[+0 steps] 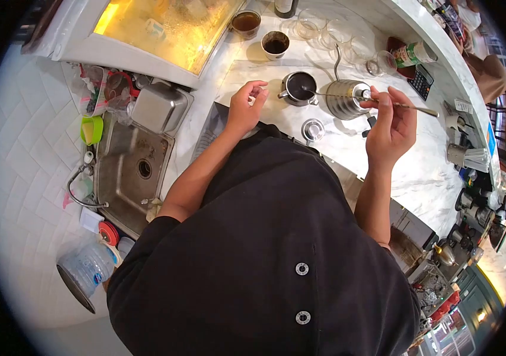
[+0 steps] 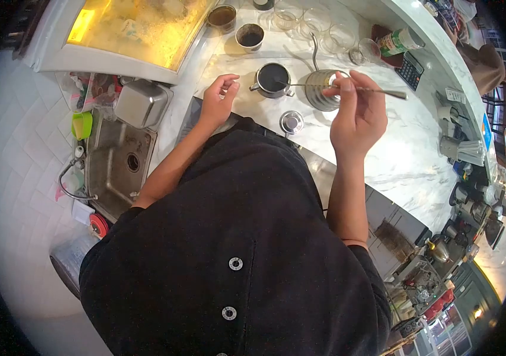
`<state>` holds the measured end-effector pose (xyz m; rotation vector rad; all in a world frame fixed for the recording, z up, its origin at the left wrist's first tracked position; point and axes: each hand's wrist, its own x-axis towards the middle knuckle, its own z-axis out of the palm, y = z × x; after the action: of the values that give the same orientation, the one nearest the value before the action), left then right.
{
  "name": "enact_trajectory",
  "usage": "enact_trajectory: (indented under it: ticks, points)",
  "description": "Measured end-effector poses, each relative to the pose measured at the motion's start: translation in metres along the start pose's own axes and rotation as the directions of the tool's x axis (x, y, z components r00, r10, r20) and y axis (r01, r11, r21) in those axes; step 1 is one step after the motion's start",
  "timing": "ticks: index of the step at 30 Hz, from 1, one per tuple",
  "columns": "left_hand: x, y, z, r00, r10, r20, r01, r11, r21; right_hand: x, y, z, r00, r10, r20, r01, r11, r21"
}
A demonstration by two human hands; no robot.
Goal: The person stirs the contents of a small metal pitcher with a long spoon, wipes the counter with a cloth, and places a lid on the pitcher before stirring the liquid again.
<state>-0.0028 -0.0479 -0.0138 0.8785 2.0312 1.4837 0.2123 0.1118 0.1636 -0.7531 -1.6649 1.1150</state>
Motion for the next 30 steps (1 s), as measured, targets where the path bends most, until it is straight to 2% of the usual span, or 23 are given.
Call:
enact_trajectory:
  ticks: [2, 4, 6, 10, 12, 18, 20, 23, 28, 30]
  points:
    - [0.003, 0.002, -0.006, 0.999, 0.043, 0.019, -0.044, 0.999, 0.012, -0.004, -0.001, 0.002, 0.998, -0.015, -0.065, 0.018, 0.998, 0.052]
    - [0.008, 0.002, -0.011, 0.999, 0.024, 0.032, -0.024, 1.000, -0.005, -0.003, -0.001, 0.003, 0.995, -0.034, -0.091, 0.036, 0.999, 0.020]
    - [0.014, 0.000, -0.015, 0.999, 0.010, 0.049, -0.009, 1.000, -0.022, 0.000, -0.005, 0.006, 0.984, 0.013, -0.180, -0.008, 1.000, 0.024]
    - [0.022, -0.008, -0.018, 0.998, 0.015, 0.063, -0.014, 1.000, -0.014, 0.003, 0.003, -0.003, 0.972, 0.043, -0.230, -0.043, 0.999, 0.003]
    - [0.025, -0.011, -0.021, 0.998, 0.002, 0.068, 0.000, 0.999, -0.033, 0.006, 0.006, -0.007, 0.954, 0.088, -0.287, -0.059, 0.992, 0.108]
    - [0.048, -0.035, -0.025, 0.995, -0.012, 0.095, 0.012, 1.000, -0.007, 0.035, 0.016, -0.004, 0.965, 0.066, -0.253, -0.022, 0.984, 0.175]
    - [0.059, -0.049, -0.022, 0.995, -0.047, 0.086, 0.048, 0.999, -0.013, 0.056, 0.024, 0.008, 0.990, 0.018, -0.141, 0.013, 0.977, 0.213]
    - [0.074, -0.065, -0.018, 0.997, -0.042, 0.059, 0.040, 0.998, 0.040, 0.084, 0.037, 0.037, 0.998, 0.036, 0.045, -0.043, 0.982, 0.186]
    - [0.098, -0.065, -0.011, 0.994, -0.095, 0.055, 0.095, 0.995, 0.014, 0.117, 0.072, 0.085, 0.950, 0.119, 0.288, -0.154, 0.983, 0.101]
    - [0.105, -0.066, -0.006, 0.993, -0.106, 0.055, 0.105, 0.994, 0.014, 0.126, 0.088, 0.102, 0.914, 0.117, 0.388, -0.151, 0.987, 0.060]
